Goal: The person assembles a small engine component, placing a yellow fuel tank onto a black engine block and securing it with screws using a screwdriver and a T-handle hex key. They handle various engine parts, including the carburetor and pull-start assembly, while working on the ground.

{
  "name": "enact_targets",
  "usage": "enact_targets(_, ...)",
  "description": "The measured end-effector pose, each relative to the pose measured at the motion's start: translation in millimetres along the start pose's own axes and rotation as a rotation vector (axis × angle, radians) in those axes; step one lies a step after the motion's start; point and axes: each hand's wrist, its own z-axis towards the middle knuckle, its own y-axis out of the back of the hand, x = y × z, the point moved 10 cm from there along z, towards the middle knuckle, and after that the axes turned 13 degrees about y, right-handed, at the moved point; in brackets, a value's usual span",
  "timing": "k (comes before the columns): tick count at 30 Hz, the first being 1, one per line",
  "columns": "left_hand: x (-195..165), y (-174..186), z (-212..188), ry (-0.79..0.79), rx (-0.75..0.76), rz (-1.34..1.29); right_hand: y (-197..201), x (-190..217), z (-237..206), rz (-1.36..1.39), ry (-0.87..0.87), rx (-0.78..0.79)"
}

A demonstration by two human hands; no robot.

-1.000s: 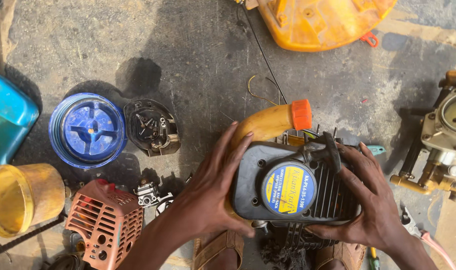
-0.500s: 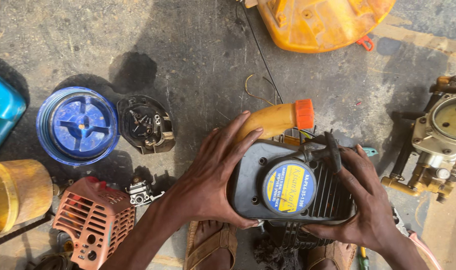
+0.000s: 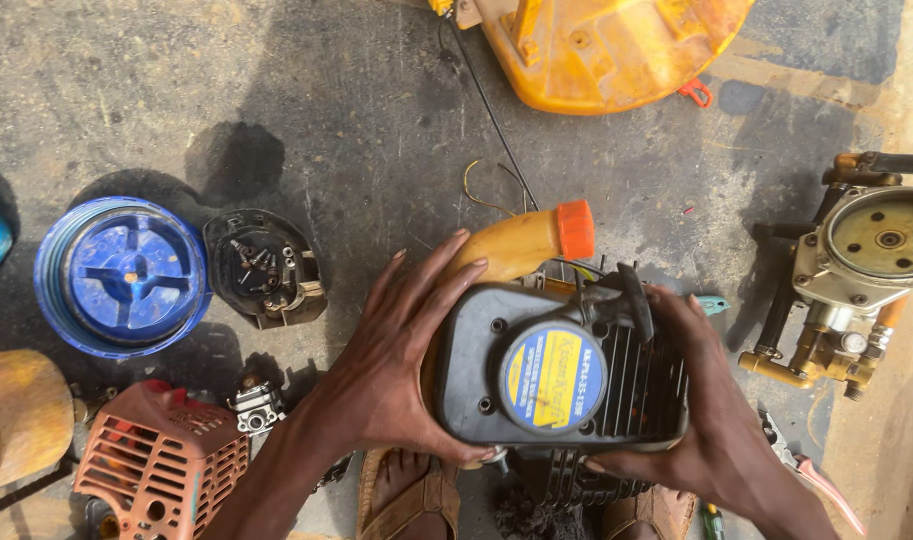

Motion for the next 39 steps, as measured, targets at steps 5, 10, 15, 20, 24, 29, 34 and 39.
enact_targets(5, 0, -3, -6, 0.024, -0.009, 0.008, 24, 63, 10, -0.125, 0.17, -0.127)
enact_targets(10, 4, -5, -7, 0.073, 0.021, 0.01, -21, 67, 33, -0.408, 0.262, 0.233)
enact_targets(15, 0, -1, -6, 0.068, 0.011, -0.02, -39, 61, 55, -0.45, 0.234, 0.388)
enact_targets(20, -3, 2, -5, 0.079, 0.015, -0.004, -61, 40, 65, -0.491, 0.037, 0.647)
enact_targets(24, -4, 4, -5, 0.055, 0.013, 0.011, -65, 38, 70, -0.493, 0.065, 0.672)
enact_targets(29, -8, 4, -9, 0.066, 0.002, 0.015, -60, 40, 73, -0.335, 0.062, 0.602)
enact_targets(34, -8, 2, -18, 0.156, 0.047, -0.021, -55, 50, 82, -0.349, 0.142, 0.534)
enact_targets(39, 1, -3, -13, 0.25, 0.14, 0.05, -61, 37, 77, -0.305, 0.041, 0.635)
